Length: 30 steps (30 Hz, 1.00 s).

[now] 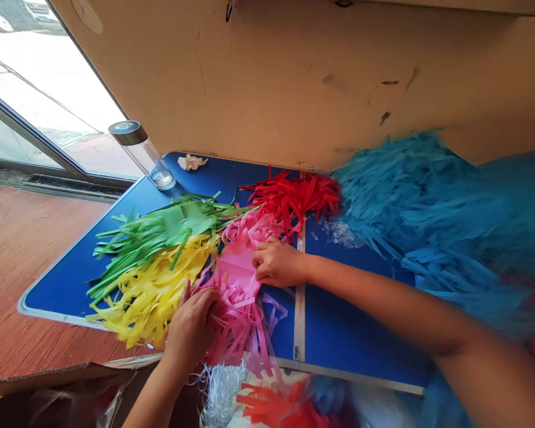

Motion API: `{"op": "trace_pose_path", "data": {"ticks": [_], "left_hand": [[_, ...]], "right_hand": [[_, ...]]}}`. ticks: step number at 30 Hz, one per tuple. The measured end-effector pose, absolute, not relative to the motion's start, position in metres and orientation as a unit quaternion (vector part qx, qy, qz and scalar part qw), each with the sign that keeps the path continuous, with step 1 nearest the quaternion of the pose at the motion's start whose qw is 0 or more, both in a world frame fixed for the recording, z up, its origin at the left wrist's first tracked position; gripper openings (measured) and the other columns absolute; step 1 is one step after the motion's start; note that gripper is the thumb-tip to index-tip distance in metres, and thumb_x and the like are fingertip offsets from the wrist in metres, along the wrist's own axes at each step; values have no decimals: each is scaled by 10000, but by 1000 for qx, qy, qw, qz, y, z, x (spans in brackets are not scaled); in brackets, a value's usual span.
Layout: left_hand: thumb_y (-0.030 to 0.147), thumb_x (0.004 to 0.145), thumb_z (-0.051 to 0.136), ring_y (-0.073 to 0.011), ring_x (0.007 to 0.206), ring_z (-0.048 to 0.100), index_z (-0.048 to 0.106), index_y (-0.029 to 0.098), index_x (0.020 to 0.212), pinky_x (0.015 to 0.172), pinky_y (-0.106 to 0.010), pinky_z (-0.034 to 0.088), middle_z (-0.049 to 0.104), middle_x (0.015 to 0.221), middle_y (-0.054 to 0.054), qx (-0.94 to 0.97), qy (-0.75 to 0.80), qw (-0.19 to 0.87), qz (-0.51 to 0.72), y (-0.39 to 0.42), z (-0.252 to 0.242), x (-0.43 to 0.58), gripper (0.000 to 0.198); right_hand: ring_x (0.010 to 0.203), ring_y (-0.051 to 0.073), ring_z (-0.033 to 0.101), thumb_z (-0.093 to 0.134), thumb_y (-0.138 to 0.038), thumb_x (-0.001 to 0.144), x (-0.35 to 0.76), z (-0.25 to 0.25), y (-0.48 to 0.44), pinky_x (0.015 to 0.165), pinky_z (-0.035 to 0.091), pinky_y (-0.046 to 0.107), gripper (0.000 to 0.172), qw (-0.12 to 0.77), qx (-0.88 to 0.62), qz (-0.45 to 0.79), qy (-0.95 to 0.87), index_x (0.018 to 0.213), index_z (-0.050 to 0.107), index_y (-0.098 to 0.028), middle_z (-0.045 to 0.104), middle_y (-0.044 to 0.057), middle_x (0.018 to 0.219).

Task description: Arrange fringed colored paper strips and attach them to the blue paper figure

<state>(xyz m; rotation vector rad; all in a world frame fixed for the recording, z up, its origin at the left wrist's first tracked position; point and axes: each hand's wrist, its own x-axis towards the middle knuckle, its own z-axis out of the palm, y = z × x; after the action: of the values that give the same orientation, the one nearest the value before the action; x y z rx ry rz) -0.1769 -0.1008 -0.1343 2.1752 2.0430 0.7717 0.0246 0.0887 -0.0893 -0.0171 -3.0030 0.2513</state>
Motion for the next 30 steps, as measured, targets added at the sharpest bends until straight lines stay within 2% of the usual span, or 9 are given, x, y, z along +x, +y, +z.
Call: {"op": "trace_pose_path", "data": {"ticks": [4,12,21,26,28,30], "left_hand": [[137,883,454,-194,832,716,555,223,923,1193,-533,190,732,900,-35,709,656,18,259,-101,-135,-176,138],[92,810,451,-191,877,703,532,231,978,1196,-536,169,721,964,-46,709,656,49,253,-107,-131,-177,232],[131,881,420,-194,877,704,541,234,985,1193,-537,173,727,962,-48,707,658,56,254,-106,-131,-175,189],[239,874,525,-292,1170,586,560,244,1150,1126,-561,276,654,1210,-111,690,663,-25,289,-105,-95,-165,278],[295,867,553,-295,1170,571,572,252,1135,1091,-537,323,653,1189,-98,684,658,-30,314,-99,-70,-156,273],[311,879,534,-265,1073,615,583,253,1070,1046,-488,373,683,1081,-70,676,651,-32,345,-89,-49,-144,206]], "right_hand": [[921,233,525,683,-237,828,23,-90,88,752,273,354,86,62,-4,86,-994,818,768,-223,692,62,920],[939,235,529,647,-234,856,22,-92,87,753,282,352,123,45,-6,68,-997,821,764,-215,696,57,948],[927,234,530,609,-213,852,20,-93,83,774,307,367,142,30,-10,49,-998,798,729,-158,688,72,930],[955,224,540,693,-199,777,15,-74,88,802,314,349,41,67,-59,143,-986,801,717,-176,686,51,967],[978,224,547,719,-195,766,10,-60,90,818,317,344,44,85,-78,171,-979,806,716,-177,684,51,1006],[982,222,559,728,-184,762,5,-46,92,818,327,338,53,96,-98,182,-974,810,713,-168,683,54,1020]]}}
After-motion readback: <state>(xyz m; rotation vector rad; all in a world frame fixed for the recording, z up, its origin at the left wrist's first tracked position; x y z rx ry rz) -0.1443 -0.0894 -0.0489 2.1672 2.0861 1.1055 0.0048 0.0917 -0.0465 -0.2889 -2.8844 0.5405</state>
